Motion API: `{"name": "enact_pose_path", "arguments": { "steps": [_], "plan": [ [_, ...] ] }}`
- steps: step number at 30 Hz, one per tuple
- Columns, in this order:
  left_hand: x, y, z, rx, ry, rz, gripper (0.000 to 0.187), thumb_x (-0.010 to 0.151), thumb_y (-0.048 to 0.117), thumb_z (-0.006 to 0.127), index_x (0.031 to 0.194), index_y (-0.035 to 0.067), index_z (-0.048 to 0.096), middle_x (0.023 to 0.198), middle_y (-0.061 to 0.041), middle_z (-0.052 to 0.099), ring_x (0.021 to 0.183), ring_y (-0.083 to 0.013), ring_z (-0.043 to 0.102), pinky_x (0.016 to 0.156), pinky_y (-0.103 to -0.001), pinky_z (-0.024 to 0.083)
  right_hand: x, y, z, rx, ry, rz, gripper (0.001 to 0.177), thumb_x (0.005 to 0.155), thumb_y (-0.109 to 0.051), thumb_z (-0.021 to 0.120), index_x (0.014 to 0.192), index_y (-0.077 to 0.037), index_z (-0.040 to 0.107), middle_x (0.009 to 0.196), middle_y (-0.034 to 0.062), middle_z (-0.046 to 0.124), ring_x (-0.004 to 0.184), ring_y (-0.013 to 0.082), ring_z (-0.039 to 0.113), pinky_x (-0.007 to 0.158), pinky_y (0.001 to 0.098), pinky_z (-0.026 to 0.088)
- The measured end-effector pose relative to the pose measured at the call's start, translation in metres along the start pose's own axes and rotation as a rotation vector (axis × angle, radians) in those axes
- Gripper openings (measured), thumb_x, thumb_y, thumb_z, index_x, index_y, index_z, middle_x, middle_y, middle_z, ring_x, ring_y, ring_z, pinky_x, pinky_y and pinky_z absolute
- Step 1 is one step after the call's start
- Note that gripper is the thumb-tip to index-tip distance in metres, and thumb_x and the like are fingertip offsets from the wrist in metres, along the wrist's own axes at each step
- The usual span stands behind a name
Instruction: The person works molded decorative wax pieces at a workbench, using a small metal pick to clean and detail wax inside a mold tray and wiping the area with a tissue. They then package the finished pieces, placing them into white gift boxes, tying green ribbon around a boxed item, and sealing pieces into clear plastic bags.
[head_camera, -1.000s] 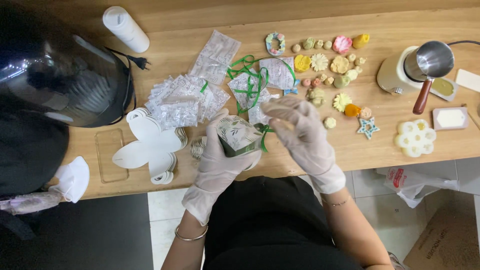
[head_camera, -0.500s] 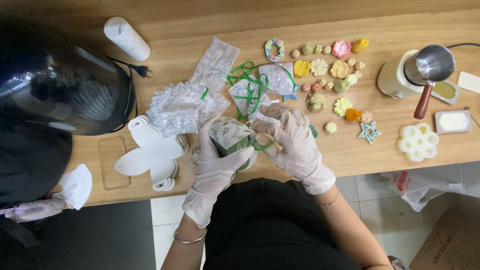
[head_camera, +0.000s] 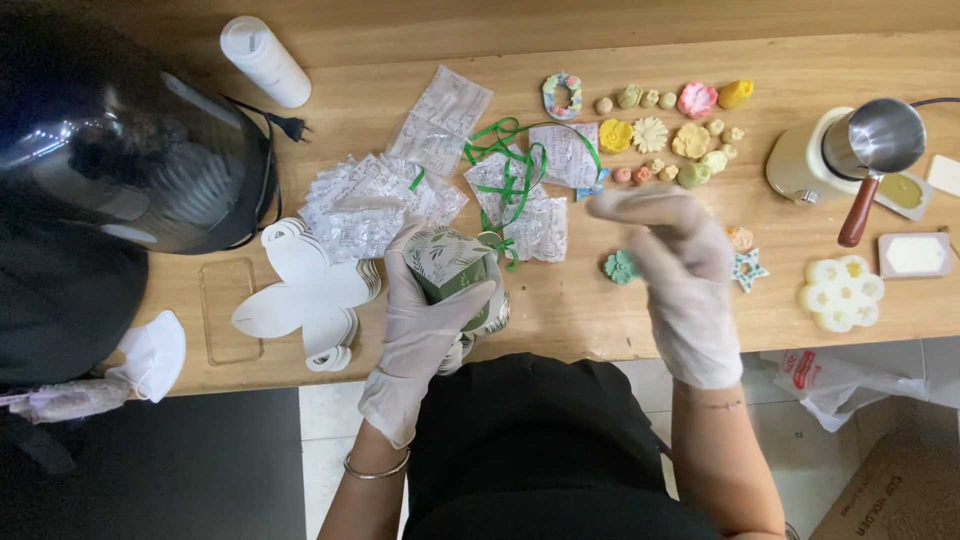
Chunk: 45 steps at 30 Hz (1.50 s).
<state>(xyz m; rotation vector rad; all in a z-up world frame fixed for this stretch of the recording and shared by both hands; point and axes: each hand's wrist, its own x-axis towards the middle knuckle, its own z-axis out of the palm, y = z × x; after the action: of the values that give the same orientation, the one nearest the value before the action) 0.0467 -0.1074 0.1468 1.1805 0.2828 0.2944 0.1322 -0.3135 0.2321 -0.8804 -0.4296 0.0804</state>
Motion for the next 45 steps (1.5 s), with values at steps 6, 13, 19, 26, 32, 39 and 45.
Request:
{"name": "enact_pose_path", "arguments": {
  "steps": [6, 13, 19, 26, 32, 39, 45],
  "plan": [
    [-0.004, -0.003, 0.007, -0.044, -0.031, -0.044, 0.086, 0.079, -0.01, 0.079, 0.15, 0.012, 0.034, 0.124, -0.006, 0.061, 0.114, -0.0157, 0.063, 0.097, -0.033, 0.058, 0.0, 0.064, -0.028, -1.286, -0.441, -0.052, 0.014, 0.09, -0.013, 0.077, 0.101, -0.008, 0.069, 0.101, 0.01, 0.066, 0.098, 0.0244, 0.062, 0.088, 0.0395, 0.05],
    [-0.014, 0.005, -0.008, -0.412, -0.095, -0.258, 0.068, 0.083, 0.001, 0.073, 0.147, 0.01, 0.048, 0.126, -0.005, 0.062, 0.115, -0.0144, 0.062, 0.099, -0.031, 0.054, -0.004, 0.059, -0.018, -1.144, -0.611, -0.124, 0.014, 0.09, -0.006, 0.07, 0.102, -0.008, 0.064, 0.108, 0.0105, 0.065, 0.104, 0.0331, 0.059, 0.092, 0.0432, 0.047],
    [-0.012, 0.005, -0.018, -0.333, -0.144, -0.358, 0.063, 0.085, 0.01, 0.075, 0.144, 0.008, 0.053, 0.126, -0.005, 0.062, 0.116, -0.0119, 0.06, 0.1, -0.029, 0.051, -0.003, 0.056, -0.018, -1.251, -0.742, -0.168, 0.02, 0.087, -0.01, 0.071, 0.103, -0.004, 0.061, 0.118, 0.013, 0.063, 0.103, 0.0338, 0.058, 0.092, 0.0437, 0.047],
    [-0.008, -0.009, -0.018, 0.025, -0.021, -0.395, 0.067, 0.079, 0.013, 0.082, 0.138, 0.011, 0.05, 0.12, -0.004, 0.061, 0.11, -0.0131, 0.06, 0.093, -0.03, 0.055, -0.008, 0.074, -0.017, -1.674, -0.75, -0.545, 0.026, 0.079, -0.018, 0.071, 0.098, -0.005, 0.059, 0.125, 0.0126, 0.063, 0.105, 0.0309, 0.058, 0.105, 0.0551, 0.042],
    [-0.011, 0.008, -0.008, 0.547, 0.029, 0.09, 0.077, 0.077, 0.01, 0.088, 0.141, 0.006, 0.045, 0.132, -0.006, 0.061, 0.122, -0.0167, 0.059, 0.103, -0.032, 0.049, -0.033, 0.096, -0.022, -1.584, -0.738, -0.433, 0.025, 0.084, -0.016, 0.07, 0.103, -0.005, 0.058, 0.125, 0.0115, 0.063, 0.111, 0.0303, 0.059, 0.107, 0.0508, 0.041],
    [0.001, -0.006, -0.01, 0.205, -0.039, -0.109, 0.081, 0.078, 0.012, 0.083, 0.146, 0.008, 0.041, 0.128, -0.007, 0.059, 0.114, -0.0149, 0.061, 0.099, -0.032, 0.054, -0.021, 0.101, -0.025, -1.599, -0.619, -0.42, 0.024, 0.088, -0.018, 0.07, 0.105, -0.006, 0.058, 0.116, 0.0119, 0.062, 0.105, 0.0308, 0.058, 0.104, 0.0504, 0.042],
    [0.013, -0.013, -0.021, 0.058, 0.044, 0.062, 0.074, 0.082, 0.006, 0.084, 0.145, 0.008, 0.045, 0.13, -0.006, 0.058, 0.115, -0.0128, 0.061, 0.099, -0.031, 0.056, -0.002, 0.096, -0.029, -1.566, -0.627, -0.353, 0.017, 0.088, -0.016, 0.068, 0.098, -0.009, 0.056, 0.111, 0.012, 0.063, 0.1, 0.0293, 0.059, 0.102, 0.0486, 0.042]
  ]
}}
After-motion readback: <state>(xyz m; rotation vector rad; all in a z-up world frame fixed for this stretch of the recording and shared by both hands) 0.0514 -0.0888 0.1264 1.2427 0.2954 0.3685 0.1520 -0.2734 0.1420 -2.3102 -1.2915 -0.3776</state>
